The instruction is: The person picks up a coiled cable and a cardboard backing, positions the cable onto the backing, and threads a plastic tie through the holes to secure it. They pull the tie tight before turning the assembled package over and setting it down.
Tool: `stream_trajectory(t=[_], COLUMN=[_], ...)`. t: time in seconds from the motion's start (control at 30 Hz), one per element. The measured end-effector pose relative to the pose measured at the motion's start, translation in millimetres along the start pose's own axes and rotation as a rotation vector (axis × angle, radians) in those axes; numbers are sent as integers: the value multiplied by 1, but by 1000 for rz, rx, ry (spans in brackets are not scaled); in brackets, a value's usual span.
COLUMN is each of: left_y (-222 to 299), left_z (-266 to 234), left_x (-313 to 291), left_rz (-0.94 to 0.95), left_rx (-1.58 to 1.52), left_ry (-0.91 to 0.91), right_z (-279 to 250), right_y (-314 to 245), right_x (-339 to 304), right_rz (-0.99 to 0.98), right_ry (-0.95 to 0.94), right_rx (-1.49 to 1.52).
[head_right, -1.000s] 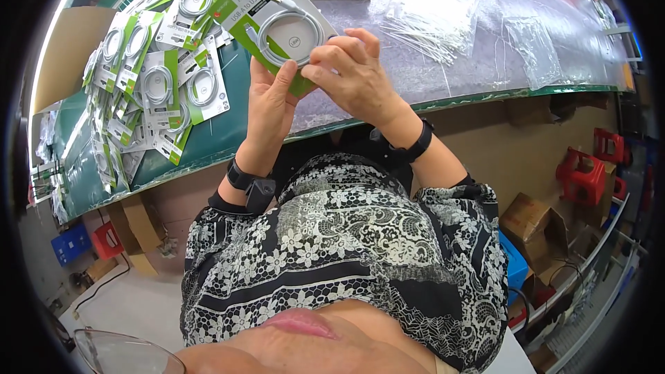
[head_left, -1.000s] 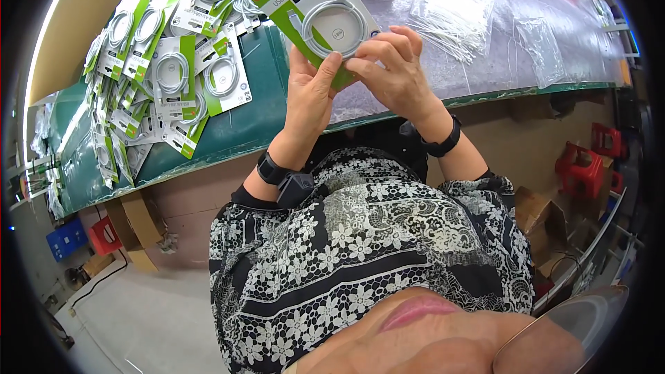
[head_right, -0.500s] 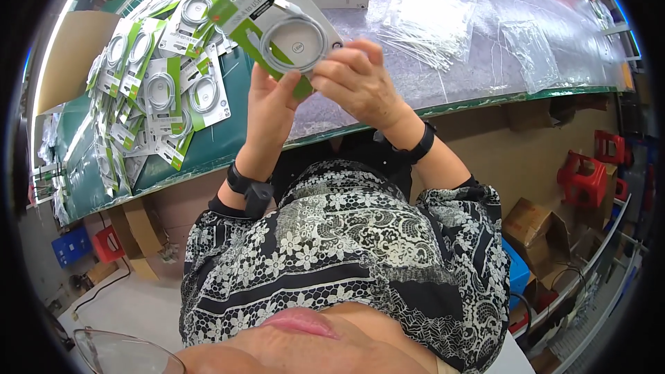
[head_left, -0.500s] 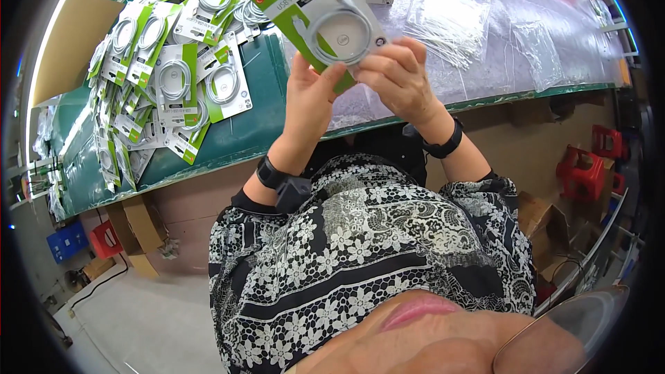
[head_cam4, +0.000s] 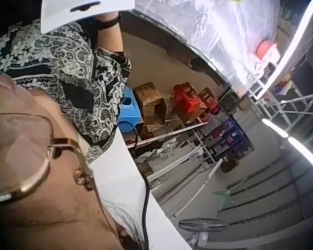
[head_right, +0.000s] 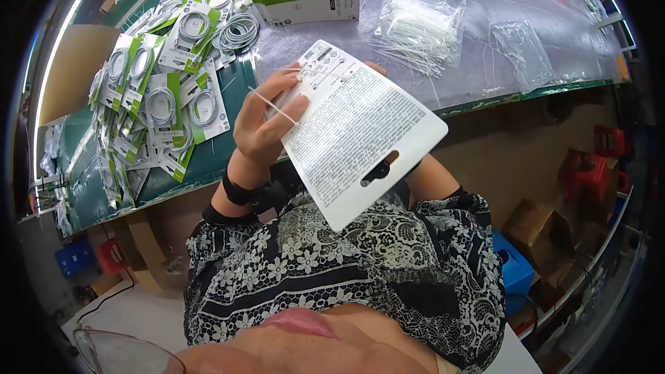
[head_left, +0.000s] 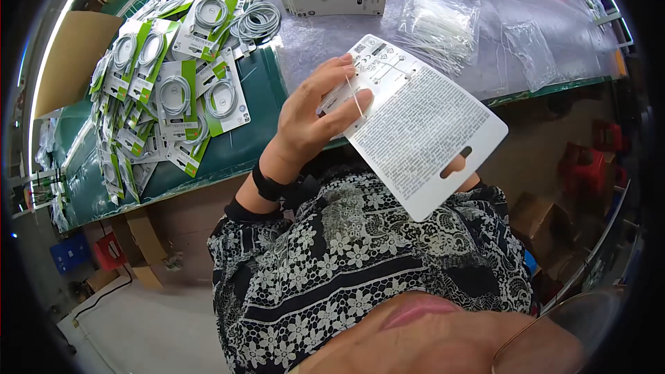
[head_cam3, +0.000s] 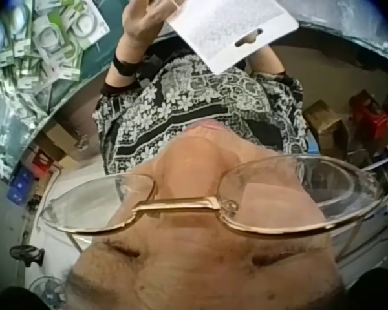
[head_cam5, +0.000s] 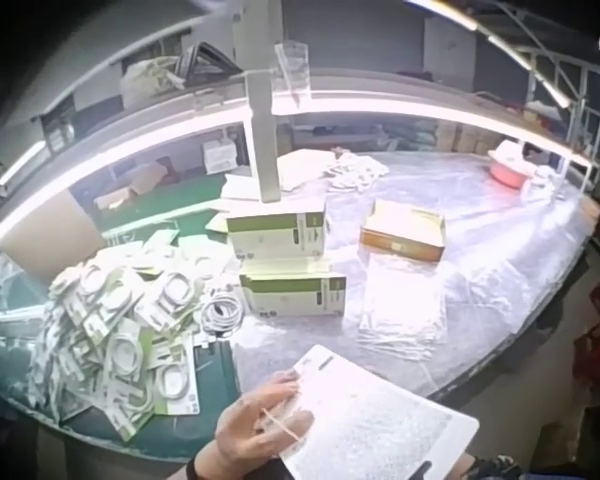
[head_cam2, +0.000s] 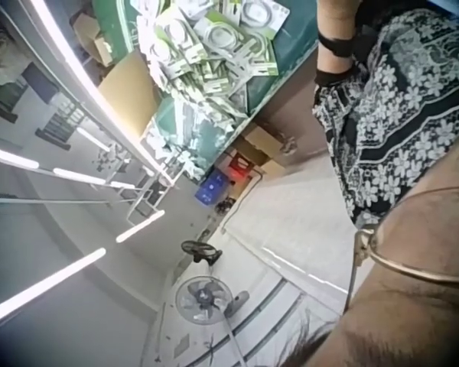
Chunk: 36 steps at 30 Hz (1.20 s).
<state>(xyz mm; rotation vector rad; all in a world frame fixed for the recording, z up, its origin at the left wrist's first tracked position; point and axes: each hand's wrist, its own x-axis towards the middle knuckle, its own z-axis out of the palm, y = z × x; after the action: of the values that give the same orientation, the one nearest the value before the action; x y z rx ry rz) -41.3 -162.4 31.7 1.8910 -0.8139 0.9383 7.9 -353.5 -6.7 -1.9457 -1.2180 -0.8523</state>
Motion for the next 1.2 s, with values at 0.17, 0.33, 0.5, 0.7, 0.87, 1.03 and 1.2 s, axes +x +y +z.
stream_trajectory(t=[0.17,0.33,0.5,0.7,0.87,1.03,1.2], left_y=[7,15,18,10,18,17,12], left_z=[-4,-5,-6,0,8,7,20], left_x=[12,15,17,6,9,-12,-18], left_rz=[30,-6,4,68,-55,-426,-795], left_rx=[-69,-115,-123,-97,-172,-215,-583], left_ry=[-38,-53,-92,-36,3,12,277], right_z=[0,2,0,2,-3,-6,-8], right_y=[-3,-7,-12,-23,-26,-26,-26], right_x=[4,6,10,7,11,14,28], right_rz=[108,202,304,405,509,621,694], right_ry=[15,38,57,77,95,122,-42], right_rx=[125,264,405,590,736,874,837])
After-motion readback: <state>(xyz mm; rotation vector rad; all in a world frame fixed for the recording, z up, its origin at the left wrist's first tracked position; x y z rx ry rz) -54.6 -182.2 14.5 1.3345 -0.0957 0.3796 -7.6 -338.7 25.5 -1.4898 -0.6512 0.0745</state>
